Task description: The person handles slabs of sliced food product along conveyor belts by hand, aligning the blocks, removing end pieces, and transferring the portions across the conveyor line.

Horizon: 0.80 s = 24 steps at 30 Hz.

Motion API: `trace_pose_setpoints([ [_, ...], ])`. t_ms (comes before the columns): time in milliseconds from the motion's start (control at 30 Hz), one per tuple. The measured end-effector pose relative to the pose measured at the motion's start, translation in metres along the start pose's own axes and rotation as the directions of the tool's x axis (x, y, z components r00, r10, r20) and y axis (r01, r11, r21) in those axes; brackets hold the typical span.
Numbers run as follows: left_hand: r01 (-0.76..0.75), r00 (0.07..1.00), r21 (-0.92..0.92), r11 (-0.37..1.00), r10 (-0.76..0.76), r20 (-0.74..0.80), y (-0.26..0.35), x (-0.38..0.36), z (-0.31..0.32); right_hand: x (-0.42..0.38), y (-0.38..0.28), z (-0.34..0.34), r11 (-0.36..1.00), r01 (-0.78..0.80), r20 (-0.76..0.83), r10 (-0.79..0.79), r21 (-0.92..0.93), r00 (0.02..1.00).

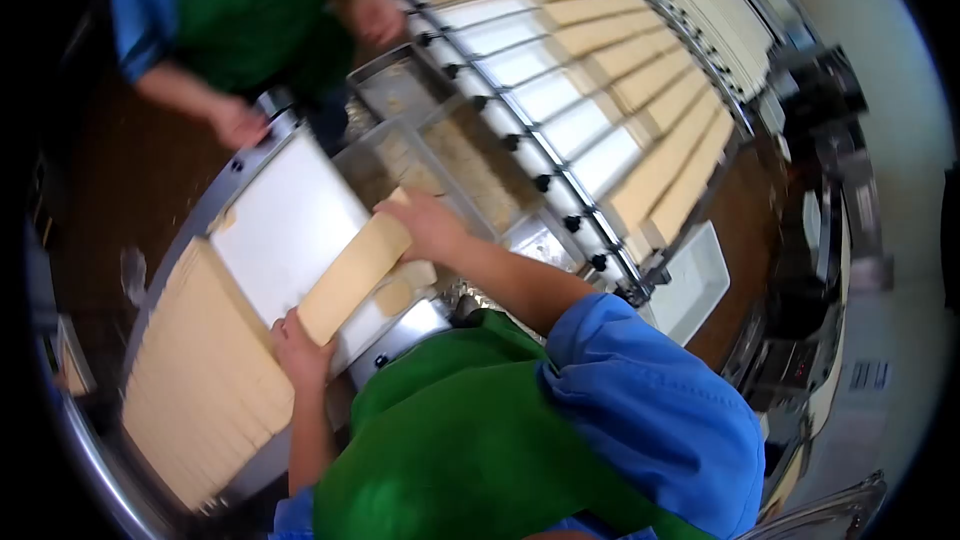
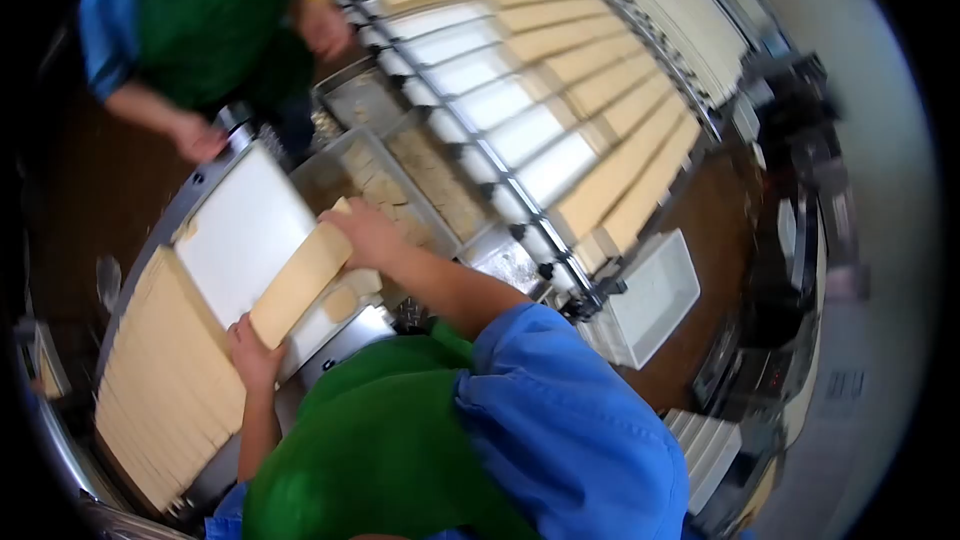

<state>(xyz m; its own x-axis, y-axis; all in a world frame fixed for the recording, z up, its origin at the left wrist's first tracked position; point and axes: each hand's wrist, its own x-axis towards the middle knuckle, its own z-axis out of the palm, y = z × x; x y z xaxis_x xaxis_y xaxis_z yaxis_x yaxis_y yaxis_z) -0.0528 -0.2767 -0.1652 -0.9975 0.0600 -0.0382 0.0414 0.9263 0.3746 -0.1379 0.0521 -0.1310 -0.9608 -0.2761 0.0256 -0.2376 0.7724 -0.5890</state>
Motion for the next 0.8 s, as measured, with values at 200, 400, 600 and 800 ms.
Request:
trace_pose_setpoints([
  [200,-0.297,0.941,-0.192,0.935,0.252,-0.227,0.100,0.027,-0.004,-0.108,-0.001,-0.112,0.988,-0.113,-0.343,0.072,-0.103,0.937],
  [400,-0.583,0.811,-0.199,0.788,0.581,-0.073,0.300,0.017,-0.008,-0.156,0.223,-0.233,0.739,-0.466,-0.369,0.657,0.486,0.657],
  [600,-0.571,0.733,-0.431,0.699,0.670,0.114,0.427,0.030,0.022,-0.139,0.321,-0.295,0.606,-0.795,-0.277,0.761,-0.017,0.586],
  [800,-0.526,0.755,-0.463,0.714,0.642,0.133,0.436,0.044,0.018,-0.140,0.320,-0.307,0.583,-0.805,-0.255,0.799,0.105,0.545],
])
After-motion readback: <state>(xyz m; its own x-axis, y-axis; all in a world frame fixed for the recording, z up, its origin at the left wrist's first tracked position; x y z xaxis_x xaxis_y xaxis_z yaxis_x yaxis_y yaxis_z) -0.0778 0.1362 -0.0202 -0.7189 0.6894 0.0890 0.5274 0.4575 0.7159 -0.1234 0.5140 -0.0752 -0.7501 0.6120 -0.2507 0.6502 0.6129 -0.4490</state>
